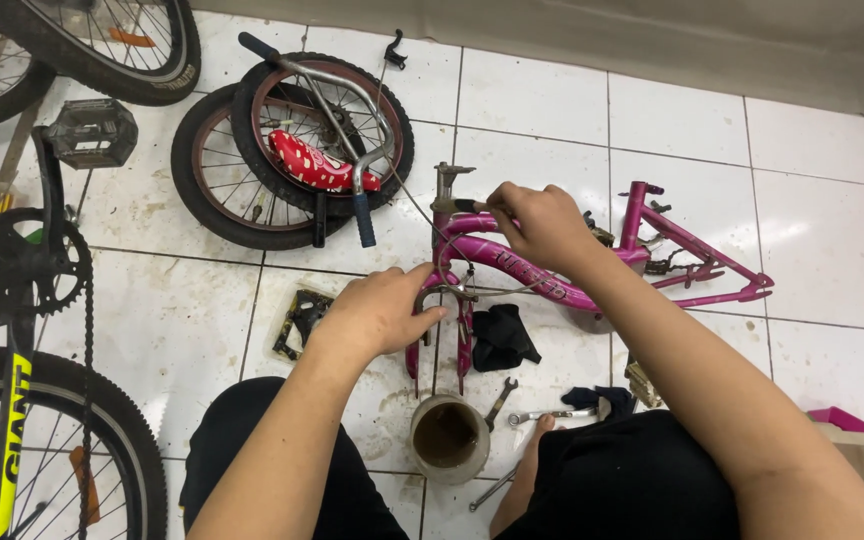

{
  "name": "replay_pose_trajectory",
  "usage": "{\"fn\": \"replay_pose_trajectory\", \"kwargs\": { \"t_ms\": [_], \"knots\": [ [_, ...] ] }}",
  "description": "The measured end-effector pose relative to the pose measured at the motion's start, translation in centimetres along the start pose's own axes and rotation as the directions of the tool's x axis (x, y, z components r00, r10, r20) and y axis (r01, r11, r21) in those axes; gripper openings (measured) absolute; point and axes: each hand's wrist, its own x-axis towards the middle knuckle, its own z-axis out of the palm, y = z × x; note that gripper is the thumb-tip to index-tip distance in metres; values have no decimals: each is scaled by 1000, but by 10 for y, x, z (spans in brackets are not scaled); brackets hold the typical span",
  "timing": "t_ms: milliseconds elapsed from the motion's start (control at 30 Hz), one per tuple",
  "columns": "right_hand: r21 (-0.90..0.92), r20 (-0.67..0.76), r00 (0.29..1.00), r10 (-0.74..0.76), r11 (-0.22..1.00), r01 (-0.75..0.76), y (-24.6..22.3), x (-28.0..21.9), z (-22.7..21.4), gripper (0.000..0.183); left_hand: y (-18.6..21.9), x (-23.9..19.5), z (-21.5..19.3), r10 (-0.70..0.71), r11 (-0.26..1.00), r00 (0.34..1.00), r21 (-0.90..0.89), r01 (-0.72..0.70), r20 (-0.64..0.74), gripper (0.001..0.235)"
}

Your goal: The person cleans the front fork and head tube area of a pink bicycle frame using a brush and a dark liquid from a container. They scrub the metal parts and then wipe them with a black cloth.

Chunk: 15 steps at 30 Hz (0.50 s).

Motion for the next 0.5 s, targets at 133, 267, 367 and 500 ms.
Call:
{"fn": "replay_pose_trajectory", "kwargs": {
  "t_ms": [133, 267, 367, 500],
  "knots": [
    [-51, -91, 996, 15, 998, -20, 1, 0, -8, 12, 0, 4, 1, 2, 1000, 1000, 13, -2, -7, 69],
    [55, 32, 999, -23, 998, 21, -8, 3, -15, 15, 0, 4, -1, -6, 1000, 1000, -4, 6, 0, 70],
    [-4, 22, 1000, -1, 1000, 1, -2, -2, -12, 15, 1, 4, 1, 1, 1000, 1000, 1, -1, 6, 69],
    [28, -14, 999, -44, 999, 45, 2, -1, -4, 16, 2, 0, -2, -3, 1000, 1000, -11, 3, 9, 69]
  ]
}}
